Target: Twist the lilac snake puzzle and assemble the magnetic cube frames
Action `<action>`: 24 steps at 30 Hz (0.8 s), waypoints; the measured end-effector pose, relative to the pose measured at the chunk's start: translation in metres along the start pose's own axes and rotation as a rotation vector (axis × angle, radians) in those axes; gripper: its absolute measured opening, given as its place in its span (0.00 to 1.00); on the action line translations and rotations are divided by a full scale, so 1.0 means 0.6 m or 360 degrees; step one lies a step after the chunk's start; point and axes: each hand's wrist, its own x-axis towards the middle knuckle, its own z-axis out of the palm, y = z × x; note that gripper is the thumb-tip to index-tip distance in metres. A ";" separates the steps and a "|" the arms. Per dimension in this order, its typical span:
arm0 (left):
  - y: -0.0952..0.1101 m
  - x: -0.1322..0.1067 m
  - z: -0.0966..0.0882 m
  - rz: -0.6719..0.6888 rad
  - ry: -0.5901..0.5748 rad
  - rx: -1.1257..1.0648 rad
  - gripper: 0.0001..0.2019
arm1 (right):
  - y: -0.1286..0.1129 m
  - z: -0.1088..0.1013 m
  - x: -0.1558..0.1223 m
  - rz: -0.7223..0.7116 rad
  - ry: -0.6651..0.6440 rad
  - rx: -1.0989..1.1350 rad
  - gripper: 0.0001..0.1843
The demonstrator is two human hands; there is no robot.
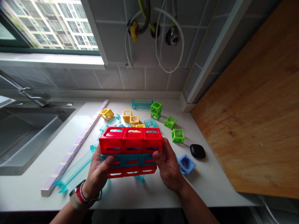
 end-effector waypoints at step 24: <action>0.028 0.034 -0.009 -0.0058 0.0642 0.0271 0.24 | -0.003 0.009 0.030 0.0003 0.0977 0.0432 0.15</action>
